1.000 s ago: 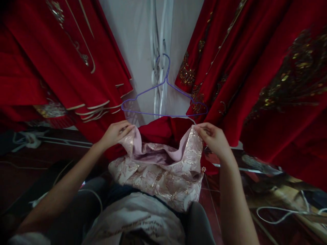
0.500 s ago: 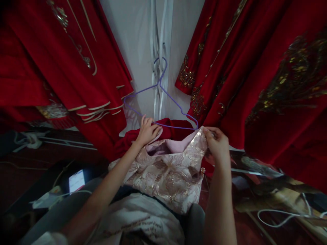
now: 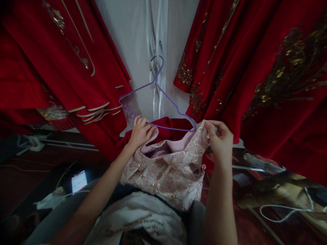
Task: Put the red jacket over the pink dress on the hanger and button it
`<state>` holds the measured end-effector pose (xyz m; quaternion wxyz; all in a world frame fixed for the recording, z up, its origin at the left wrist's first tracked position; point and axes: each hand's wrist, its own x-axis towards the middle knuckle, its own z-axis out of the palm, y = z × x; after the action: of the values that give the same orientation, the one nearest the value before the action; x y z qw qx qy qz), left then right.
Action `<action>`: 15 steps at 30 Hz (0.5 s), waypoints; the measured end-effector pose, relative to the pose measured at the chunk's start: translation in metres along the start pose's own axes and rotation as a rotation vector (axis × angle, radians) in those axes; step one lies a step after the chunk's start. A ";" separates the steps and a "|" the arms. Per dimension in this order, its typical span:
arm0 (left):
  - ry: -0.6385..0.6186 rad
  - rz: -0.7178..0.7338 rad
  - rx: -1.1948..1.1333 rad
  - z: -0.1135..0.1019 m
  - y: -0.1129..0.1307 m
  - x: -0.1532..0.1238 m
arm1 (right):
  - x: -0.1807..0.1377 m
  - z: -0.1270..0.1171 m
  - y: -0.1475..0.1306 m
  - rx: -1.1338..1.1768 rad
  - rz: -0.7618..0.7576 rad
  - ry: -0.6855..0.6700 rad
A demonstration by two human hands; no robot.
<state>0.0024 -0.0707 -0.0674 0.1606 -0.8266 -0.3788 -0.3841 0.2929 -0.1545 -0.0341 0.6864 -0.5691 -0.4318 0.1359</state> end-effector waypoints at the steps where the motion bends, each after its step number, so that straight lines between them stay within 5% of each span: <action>1: -0.003 -0.004 -0.007 0.002 0.004 0.001 | -0.001 0.000 -0.002 0.000 -0.023 0.008; 8: -0.006 -0.008 -0.055 0.004 0.012 0.004 | 0.013 0.010 -0.023 -0.163 -0.140 -0.061; 15: -0.073 0.043 -0.194 0.011 0.024 0.011 | 0.034 0.065 -0.054 -0.394 -0.473 -0.020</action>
<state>0.0308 -0.0753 -0.0657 0.0743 -0.8596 -0.3277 -0.3850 0.2484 -0.1052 0.0282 0.5711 -0.5735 -0.5772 -0.1083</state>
